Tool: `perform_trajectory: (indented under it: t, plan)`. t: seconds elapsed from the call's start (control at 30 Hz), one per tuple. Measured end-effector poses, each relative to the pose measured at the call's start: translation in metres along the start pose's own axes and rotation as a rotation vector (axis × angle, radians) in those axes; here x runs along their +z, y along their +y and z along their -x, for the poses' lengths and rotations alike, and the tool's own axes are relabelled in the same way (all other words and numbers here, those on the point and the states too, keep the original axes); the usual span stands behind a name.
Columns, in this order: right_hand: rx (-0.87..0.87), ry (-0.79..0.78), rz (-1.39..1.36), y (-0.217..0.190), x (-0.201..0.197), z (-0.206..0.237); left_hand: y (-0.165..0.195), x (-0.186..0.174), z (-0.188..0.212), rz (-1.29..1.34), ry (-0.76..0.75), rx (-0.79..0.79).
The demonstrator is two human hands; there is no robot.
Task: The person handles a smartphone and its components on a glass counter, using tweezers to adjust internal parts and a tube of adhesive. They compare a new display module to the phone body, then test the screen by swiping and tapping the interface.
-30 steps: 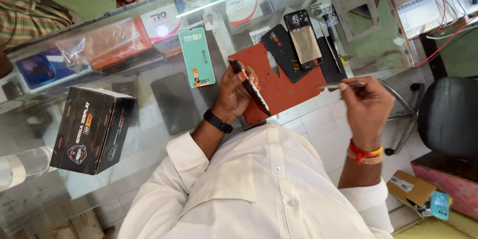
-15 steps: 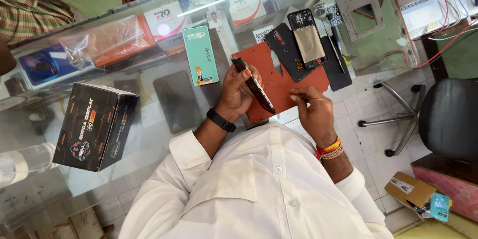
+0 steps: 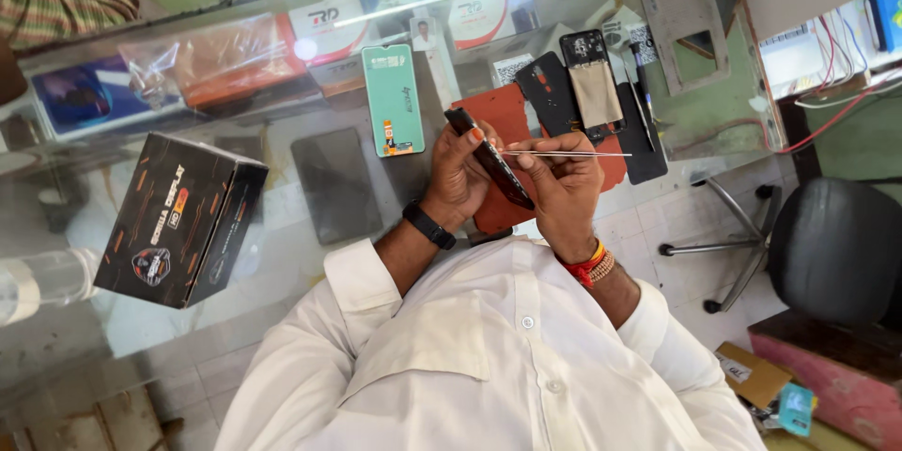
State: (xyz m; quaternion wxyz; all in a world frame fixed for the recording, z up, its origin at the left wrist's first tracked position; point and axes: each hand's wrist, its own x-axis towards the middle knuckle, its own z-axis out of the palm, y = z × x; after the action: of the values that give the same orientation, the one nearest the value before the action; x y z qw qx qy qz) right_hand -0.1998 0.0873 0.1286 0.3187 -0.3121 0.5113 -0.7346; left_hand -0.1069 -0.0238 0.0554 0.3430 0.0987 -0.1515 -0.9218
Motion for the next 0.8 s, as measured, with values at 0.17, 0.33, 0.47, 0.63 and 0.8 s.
perform_trajectory:
  t: [0.17, 0.33, 0.47, 0.63, 0.8]
  plan:
    - [-0.015, -0.012, 0.048, 0.0066, -0.0011, -0.0010, -0.0002, -0.0008, -0.0004, -0.023, -0.025, -0.006]
    - [-0.007, 0.006, 0.084, 0.0075, -0.0019, 0.0011, 0.0005, 0.0001, 0.0002, -0.005, -0.001, -0.024]
    - [-0.008, 0.011, 0.108, 0.0074, -0.0013, 0.0004, 0.0009, -0.0006, -0.0008, -0.014, 0.017, -0.032]
    - [0.001, 0.008, 0.116, 0.0079, -0.0027, -0.0003, -0.0005, -0.0021, 0.0002, -0.012, 0.009, -0.027]
    - [-0.007, 0.003, 0.128, 0.0082, -0.0022, -0.0013, -0.0001, -0.0023, 0.0003, -0.019, 0.021, -0.026]
